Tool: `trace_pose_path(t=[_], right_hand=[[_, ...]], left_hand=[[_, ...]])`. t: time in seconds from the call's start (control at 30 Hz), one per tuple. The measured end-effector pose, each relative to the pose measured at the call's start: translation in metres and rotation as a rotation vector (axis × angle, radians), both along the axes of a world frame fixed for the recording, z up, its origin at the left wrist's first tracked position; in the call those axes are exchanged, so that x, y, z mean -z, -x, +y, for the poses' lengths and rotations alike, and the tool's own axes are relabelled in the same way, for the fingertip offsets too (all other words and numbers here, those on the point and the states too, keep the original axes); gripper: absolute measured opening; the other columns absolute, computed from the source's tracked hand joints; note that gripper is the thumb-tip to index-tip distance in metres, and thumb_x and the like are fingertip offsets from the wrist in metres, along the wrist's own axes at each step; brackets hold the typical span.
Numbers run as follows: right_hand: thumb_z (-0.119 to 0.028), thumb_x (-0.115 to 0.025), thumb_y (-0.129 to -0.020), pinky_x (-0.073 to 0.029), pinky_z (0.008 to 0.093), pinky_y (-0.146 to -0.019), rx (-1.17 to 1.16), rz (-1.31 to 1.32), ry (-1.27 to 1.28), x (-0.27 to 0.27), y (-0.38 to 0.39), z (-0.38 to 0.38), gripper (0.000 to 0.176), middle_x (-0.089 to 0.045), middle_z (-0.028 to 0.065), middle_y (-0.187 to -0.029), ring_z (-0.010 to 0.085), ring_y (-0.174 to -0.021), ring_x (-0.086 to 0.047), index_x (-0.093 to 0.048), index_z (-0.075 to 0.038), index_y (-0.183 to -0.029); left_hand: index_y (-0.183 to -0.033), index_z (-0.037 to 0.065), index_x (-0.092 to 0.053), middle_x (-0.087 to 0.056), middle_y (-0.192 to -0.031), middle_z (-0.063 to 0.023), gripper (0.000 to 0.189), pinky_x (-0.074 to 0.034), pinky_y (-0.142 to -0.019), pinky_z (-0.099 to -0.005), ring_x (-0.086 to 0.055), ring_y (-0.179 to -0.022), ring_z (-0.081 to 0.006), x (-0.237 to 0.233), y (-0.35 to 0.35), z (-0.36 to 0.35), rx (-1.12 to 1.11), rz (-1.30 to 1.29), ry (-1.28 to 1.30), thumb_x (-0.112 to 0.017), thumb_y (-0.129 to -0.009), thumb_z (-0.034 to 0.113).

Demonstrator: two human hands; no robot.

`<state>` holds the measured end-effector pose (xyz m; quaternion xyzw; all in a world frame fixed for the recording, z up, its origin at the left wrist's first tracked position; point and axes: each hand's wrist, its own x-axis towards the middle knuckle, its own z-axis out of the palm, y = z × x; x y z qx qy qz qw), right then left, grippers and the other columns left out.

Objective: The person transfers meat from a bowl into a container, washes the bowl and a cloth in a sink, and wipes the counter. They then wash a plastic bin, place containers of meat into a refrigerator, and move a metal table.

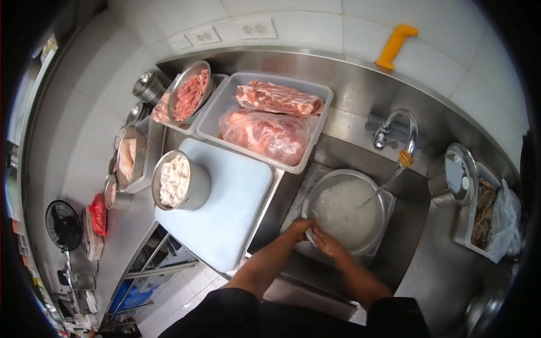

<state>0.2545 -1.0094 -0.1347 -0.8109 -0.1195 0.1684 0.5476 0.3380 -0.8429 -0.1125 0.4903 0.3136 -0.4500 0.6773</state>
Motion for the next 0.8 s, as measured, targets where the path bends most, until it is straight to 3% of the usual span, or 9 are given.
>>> trace_pose_path(t=[0.1,0.13,0.2,0.23,0.27,0.4,0.5,0.67,0.8], right_hand=[[-0.053,-0.030,-0.100,-0.024,0.0398,-0.115,-0.372,0.443,0.586,-0.075,0.003,-0.077,0.067,-0.044,0.0198,-0.143,0.0332,-0.136,-0.039,-0.042,-0.003,-0.141],[-0.056,-0.030,-0.098,-0.019,0.0419,-0.117,-0.424,0.573,0.811,-0.093,-0.004,-0.094,0.069,-0.043,0.0178,-0.145,0.0333,-0.139,-0.034,-0.043,-0.004,-0.141],[-0.048,-0.040,-0.097,-0.011,0.0494,-0.118,-0.422,0.173,1.248,-0.071,-0.009,-0.127,0.064,-0.033,0.0183,-0.151,0.0373,-0.144,-0.019,-0.038,-0.006,-0.145],[-0.042,-0.043,-0.095,-0.007,0.0521,-0.117,-0.240,0.019,1.277,-0.059,-0.016,-0.146,0.063,-0.027,0.0185,-0.154,0.0379,-0.145,-0.015,-0.035,-0.007,-0.147],[-0.036,-0.047,-0.092,-0.003,0.0548,-0.117,-0.052,-0.120,1.292,-0.050,-0.024,-0.157,0.064,-0.022,0.0186,-0.156,0.0386,-0.146,-0.010,-0.032,-0.008,-0.148],[-0.030,-0.044,-0.094,-0.001,0.0526,-0.118,0.342,0.066,1.126,-0.053,-0.077,-0.159,0.067,-0.013,0.0195,-0.158,0.0360,-0.147,-0.006,-0.019,-0.008,-0.152],[-0.045,-0.041,-0.097,-0.002,0.0534,-0.117,0.303,0.013,1.064,-0.066,-0.103,-0.115,0.070,-0.012,0.0198,-0.158,0.0355,-0.147,-0.006,-0.017,-0.010,-0.153],[-0.054,-0.033,-0.098,-0.008,0.0584,-0.115,0.189,-0.348,0.836,-0.069,-0.127,-0.031,0.063,-0.019,0.0169,-0.157,0.0404,-0.146,-0.008,-0.036,-0.016,-0.148],[-0.050,-0.032,-0.100,-0.015,0.0492,-0.117,-0.039,-0.277,0.531,-0.101,-0.091,-0.001,0.056,-0.026,0.0123,-0.156,0.0384,-0.146,-0.009,-0.046,-0.015,-0.142]], left_hand=[[-0.116,-0.009,-0.056,-0.065,-0.106,-0.0188,0.044,-0.058,-0.076,-0.0517,-0.067,-0.092,-0.0362,-0.018,-0.006,-0.010,0.038,-0.041,-0.112,-0.065,-0.074,0.003],[-0.114,-0.010,-0.057,-0.065,-0.106,-0.0191,0.043,-0.058,-0.075,-0.0507,-0.067,-0.091,-0.0358,-0.022,-0.008,-0.013,0.052,-0.057,-0.124,-0.066,-0.074,0.003],[-0.112,-0.011,-0.058,-0.065,-0.105,-0.0198,0.041,-0.058,-0.072,-0.0488,-0.067,-0.089,-0.0348,-0.027,-0.005,-0.015,0.072,-0.079,-0.156,-0.066,-0.074,0.004],[-0.111,-0.011,-0.057,-0.065,-0.104,-0.0198,0.041,-0.058,-0.070,-0.0477,-0.068,-0.087,-0.0341,-0.027,-0.008,-0.014,0.095,-0.098,-0.167,-0.066,-0.074,0.004],[-0.111,-0.011,-0.057,-0.065,-0.103,-0.0198,0.041,-0.058,-0.067,-0.0465,-0.068,-0.086,-0.0334,-0.025,-0.011,-0.008,0.129,-0.110,-0.183,-0.066,-0.074,0.005],[-0.113,-0.010,-0.056,-0.064,-0.100,-0.0174,0.042,-0.057,-0.065,-0.0462,-0.067,-0.082,-0.0309,-0.065,-0.004,0.006,0.248,-0.115,-0.219,-0.066,-0.075,0.006],[-0.111,-0.008,-0.056,-0.064,-0.098,-0.0158,0.040,-0.056,-0.069,-0.0468,-0.067,-0.083,-0.0289,-0.127,0.004,-0.006,0.344,-0.098,-0.342,-0.066,-0.074,0.006],[-0.108,-0.005,-0.059,-0.064,-0.099,-0.0125,0.033,-0.054,-0.076,-0.0433,-0.065,-0.088,-0.0260,-0.091,0.018,-0.014,0.245,-0.107,-0.178,-0.065,-0.077,0.006],[-0.115,-0.005,-0.055,-0.063,-0.105,-0.0142,0.043,-0.054,-0.077,-0.0464,-0.065,-0.090,-0.0281,-0.063,0.024,-0.012,0.224,-0.119,-0.133,-0.068,-0.075,0.006]])
